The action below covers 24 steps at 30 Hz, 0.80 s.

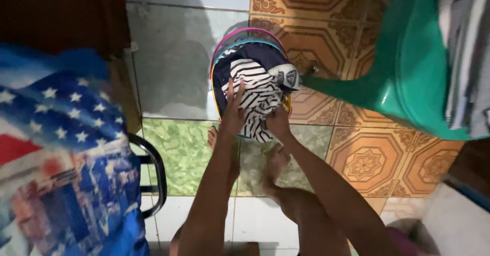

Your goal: The person organizes a cluttered bedroom by picking up various clothing items from a bed and placing them into a laundry basket. They also handle a portable fan and a handheld vacuum cleaner, moving them around the room.

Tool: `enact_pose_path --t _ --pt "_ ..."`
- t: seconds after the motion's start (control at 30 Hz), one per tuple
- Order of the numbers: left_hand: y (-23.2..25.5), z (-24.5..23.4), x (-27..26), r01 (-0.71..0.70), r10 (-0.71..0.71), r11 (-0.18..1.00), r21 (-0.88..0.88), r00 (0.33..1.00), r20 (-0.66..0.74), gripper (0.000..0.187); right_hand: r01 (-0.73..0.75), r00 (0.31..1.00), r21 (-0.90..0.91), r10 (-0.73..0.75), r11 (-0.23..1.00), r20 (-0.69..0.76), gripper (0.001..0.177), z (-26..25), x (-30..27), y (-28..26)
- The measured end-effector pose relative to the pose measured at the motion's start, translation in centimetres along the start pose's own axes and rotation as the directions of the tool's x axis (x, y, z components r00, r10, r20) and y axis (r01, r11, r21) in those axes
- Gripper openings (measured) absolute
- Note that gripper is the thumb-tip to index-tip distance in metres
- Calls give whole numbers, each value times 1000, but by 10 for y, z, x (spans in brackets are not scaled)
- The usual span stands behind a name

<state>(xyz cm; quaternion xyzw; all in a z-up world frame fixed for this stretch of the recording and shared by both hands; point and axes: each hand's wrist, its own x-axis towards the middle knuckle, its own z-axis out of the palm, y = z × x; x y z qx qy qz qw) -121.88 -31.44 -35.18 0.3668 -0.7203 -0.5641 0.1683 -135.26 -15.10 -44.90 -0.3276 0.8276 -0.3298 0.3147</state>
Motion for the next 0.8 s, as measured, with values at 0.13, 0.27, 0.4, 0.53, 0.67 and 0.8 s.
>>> enact_pose_path --t 0.13,0.27,0.4,0.53,0.67,0.8 --pt "29 -2 -13 155 -151 979 133 988 -40 97 138 990 35 -137 990 -43 70 -42 -35 -62" --pt "103 -18 -44 230 -209 965 128 965 -160 93 85 996 -43 -86 995 -37 88 -110 -81 -160" --pt "214 -47 -110 383 -338 845 372 923 -183 79 99 984 104 -113 990 140 74 -187 -139 -268" --pt "338 -87 -202 183 -248 956 -228 921 -302 88 381 859 123 -400 916 320 66 -252 -186 -379" --pt "425 -130 -293 134 -251 953 -272 854 -457 86 469 756 6 -404 883 515 62 -296 -252 -467" --pt "468 -169 -379 132 -365 907 -400 719 -591 81 341 662 -34 -214 939 718 59 -292 -307 -524"
